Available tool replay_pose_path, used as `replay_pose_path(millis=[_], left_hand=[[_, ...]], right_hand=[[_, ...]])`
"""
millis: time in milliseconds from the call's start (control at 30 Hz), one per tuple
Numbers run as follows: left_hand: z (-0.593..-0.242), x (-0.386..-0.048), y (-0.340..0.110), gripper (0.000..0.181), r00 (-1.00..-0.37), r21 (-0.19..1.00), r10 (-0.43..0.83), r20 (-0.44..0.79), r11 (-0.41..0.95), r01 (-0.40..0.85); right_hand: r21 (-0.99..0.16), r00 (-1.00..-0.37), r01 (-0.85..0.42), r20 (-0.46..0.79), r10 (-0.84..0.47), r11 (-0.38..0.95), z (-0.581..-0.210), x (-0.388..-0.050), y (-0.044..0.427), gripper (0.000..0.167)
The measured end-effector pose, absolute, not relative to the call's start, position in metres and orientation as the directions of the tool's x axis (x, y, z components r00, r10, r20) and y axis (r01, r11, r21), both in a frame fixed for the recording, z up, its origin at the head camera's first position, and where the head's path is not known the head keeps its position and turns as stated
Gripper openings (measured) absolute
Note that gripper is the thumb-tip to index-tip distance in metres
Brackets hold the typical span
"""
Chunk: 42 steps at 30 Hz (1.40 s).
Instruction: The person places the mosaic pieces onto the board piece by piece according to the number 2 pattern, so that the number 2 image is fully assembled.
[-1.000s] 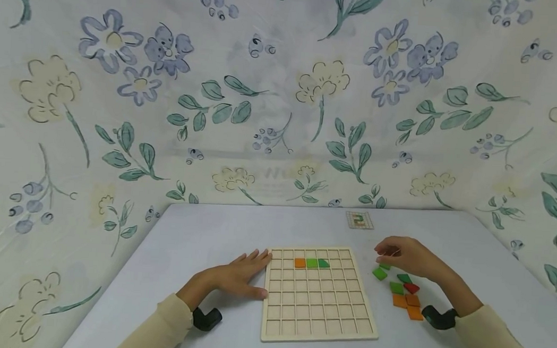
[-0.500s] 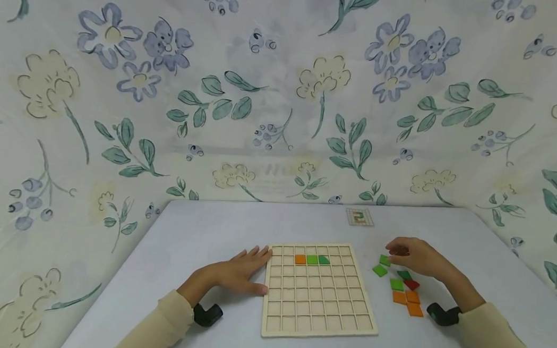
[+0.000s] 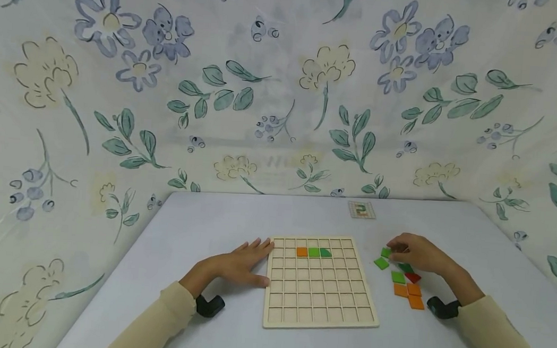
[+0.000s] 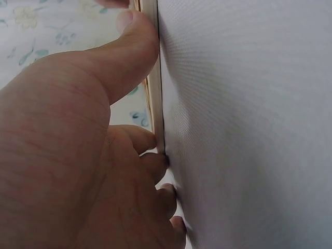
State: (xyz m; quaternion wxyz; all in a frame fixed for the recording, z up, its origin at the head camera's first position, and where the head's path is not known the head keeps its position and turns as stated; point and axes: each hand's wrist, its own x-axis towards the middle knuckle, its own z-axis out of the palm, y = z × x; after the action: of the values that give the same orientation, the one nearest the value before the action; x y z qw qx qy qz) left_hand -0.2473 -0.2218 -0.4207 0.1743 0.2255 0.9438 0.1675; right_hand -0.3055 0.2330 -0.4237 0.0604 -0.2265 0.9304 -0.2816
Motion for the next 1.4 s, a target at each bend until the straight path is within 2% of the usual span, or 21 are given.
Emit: replay_pose_path(millis=[333, 667, 1400], left_hand=[[-0.418, -0.246, -0.221, 0.095, -0.84, 0.403, 0.481, -0.251, 0.841, 0.361], [-0.423, -0.246, -0.219, 0.097, -0.832, 0.4, 0.492, -0.256, 0.837, 0.372], [-0.421, -0.251, -0.223, 0.096, -0.833, 0.388, 0.496, -0.245, 0.837, 0.385]], right_hand=[[-0.479, -0.857, -0.485, 0.093, -0.507, 0.732, -0.427, -0.307, 0.23, 0.032], [-0.472, -0.858, -0.489, 0.106, -0.503, 0.734, -0.435, -0.303, 0.229, 0.027], [-0.434, -0.867, -0.482, 0.111, -0.486, 0.761, -0.43, -0.308, 0.225, 0.019]])
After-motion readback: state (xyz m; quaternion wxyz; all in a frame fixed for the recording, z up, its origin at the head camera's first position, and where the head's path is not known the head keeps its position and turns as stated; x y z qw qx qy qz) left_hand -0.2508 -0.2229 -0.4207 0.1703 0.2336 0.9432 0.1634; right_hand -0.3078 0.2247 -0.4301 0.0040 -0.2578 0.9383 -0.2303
